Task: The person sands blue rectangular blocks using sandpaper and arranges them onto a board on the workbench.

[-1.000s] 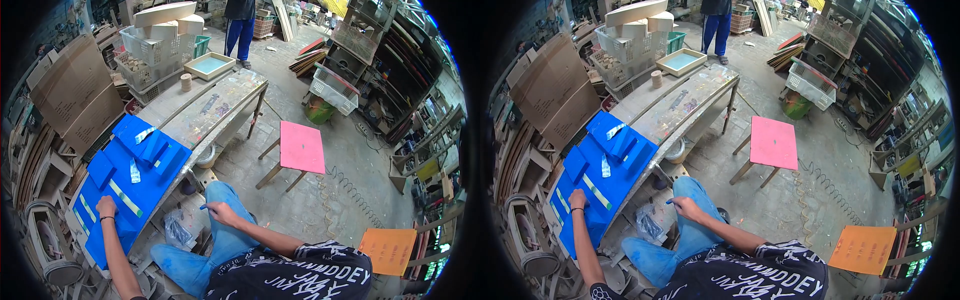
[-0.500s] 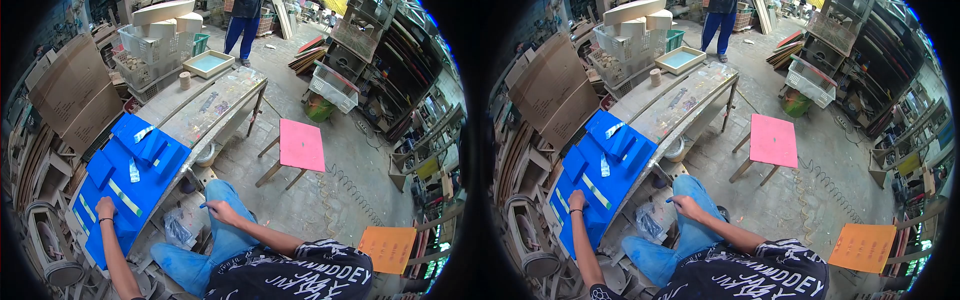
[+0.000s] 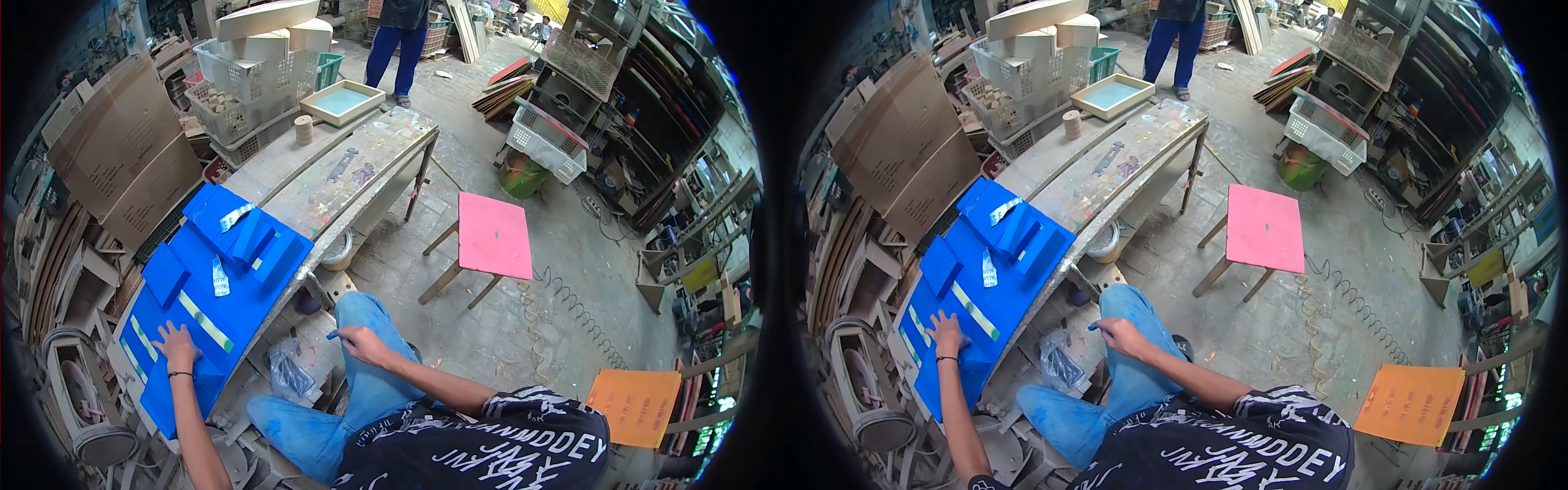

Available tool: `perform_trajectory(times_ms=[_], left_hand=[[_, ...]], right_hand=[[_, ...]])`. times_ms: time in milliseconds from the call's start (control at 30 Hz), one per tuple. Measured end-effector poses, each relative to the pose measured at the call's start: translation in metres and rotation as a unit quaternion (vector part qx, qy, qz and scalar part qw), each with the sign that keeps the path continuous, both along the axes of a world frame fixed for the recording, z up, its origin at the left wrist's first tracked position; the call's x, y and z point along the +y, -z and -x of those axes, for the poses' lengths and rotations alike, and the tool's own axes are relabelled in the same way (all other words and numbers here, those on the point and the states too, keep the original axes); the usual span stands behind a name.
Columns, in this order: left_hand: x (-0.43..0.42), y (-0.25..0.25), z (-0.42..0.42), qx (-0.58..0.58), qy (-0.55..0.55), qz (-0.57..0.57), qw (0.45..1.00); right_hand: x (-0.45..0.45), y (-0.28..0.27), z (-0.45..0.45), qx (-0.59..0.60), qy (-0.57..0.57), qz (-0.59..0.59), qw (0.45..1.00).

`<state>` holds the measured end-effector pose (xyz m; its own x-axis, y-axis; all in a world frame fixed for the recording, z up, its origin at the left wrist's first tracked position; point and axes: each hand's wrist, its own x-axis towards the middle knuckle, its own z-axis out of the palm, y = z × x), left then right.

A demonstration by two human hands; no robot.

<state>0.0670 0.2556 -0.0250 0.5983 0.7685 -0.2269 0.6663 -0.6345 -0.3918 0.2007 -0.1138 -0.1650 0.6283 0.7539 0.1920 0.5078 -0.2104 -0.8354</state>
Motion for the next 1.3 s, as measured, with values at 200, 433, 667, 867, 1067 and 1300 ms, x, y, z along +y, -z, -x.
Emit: perform_trajectory(times_ms=[200,433,667,867,1067,1300], left_hand=[[0.02,0.021,0.003,-0.008,-0.058,0.052,0.997],[0.012,0.018,0.003,-0.041,-0.049,0.053,0.997],[0.008,0.02,0.027,-0.193,-0.111,0.052,0.974],[0.001,0.018,0.033,-0.243,-0.196,0.061,0.948],[0.0,0.015,0.041,-0.235,-0.232,0.094,0.939],[-0.009,0.011,0.037,-0.246,-0.226,0.083,0.939]], right_hand=[[-0.001,-0.006,0.0,0.004,0.0,0.011,1.0],[-0.002,-0.005,0.0,0.0,0.005,-0.002,1.0],[0.0,-0.006,0.0,-0.001,-0.008,0.003,1.0],[-0.001,-0.001,0.0,-0.002,-0.003,-0.018,1.0],[-0.001,-0.004,0.001,-0.002,0.0,-0.001,1.0],[-0.002,-0.006,0.001,0.024,-0.005,0.006,1.0]])
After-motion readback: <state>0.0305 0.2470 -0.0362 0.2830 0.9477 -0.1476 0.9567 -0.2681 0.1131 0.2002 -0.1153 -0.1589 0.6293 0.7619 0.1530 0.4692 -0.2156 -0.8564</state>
